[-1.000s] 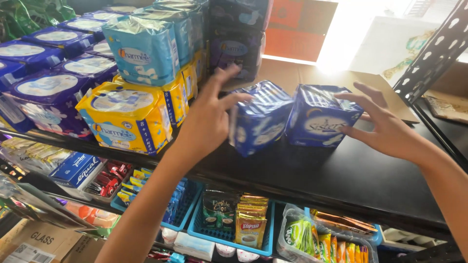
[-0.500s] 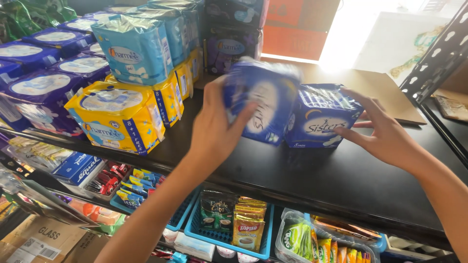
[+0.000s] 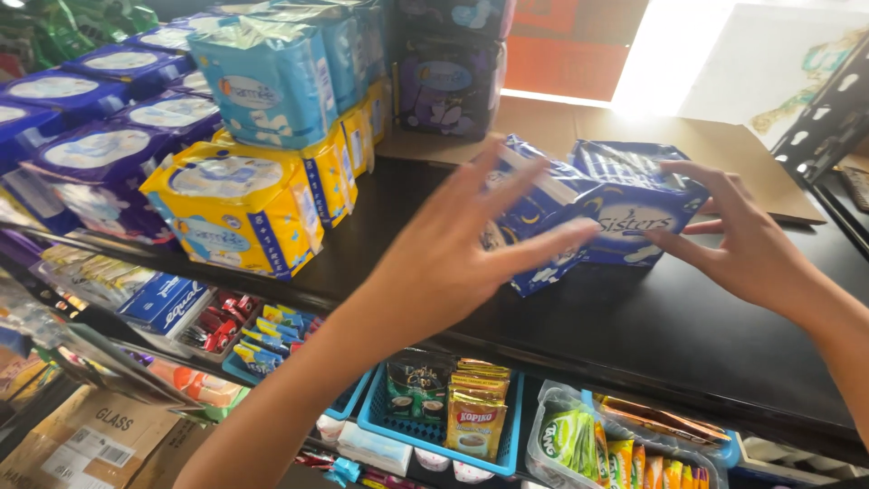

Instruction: Take packs of feminine hygiene products from a box and place them neatly on a store shelf.

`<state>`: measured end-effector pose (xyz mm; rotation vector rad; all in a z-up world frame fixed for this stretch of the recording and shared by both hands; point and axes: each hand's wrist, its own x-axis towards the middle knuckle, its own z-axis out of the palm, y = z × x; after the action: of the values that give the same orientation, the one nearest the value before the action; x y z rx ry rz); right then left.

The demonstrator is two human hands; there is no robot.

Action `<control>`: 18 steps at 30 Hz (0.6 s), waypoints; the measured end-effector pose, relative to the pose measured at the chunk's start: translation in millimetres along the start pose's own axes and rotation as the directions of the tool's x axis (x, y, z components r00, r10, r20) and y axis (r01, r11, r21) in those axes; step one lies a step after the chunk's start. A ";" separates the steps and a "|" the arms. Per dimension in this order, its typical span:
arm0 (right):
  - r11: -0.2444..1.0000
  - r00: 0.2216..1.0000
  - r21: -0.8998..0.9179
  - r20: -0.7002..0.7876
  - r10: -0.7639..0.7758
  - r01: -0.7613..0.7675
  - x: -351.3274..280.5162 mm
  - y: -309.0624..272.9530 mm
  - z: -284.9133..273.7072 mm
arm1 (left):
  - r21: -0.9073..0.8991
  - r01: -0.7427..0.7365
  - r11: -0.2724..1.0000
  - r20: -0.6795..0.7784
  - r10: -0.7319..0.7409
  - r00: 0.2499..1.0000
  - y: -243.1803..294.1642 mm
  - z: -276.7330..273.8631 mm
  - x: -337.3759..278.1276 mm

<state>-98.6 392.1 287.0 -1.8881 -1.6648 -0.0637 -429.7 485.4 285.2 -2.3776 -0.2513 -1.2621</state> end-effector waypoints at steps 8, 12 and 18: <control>0.994 0.999 -0.097 -0.007 0.046 -0.046 1.5 14.7 0.6 | 0.003 0.301 0.954 0.233 -0.293 0.927 -4.1 17.0 6.8; 0.996 0.999 -0.075 -0.016 0.045 -0.046 9.4 51.0 10.8 | 0.059 0.546 0.836 0.231 -0.544 0.807 -22.0 21.1 -11.1; 0.998 0.999 0.048 0.021 -0.042 0.041 12.7 30.6 13.1 | 0.096 0.112 0.989 -0.066 -0.106 0.992 -3.9 44.9 -18.8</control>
<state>-72.7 408.8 269.3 -1.8254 -1.7062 -0.0204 -408.4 510.2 248.8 -2.2637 -0.4207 -1.3371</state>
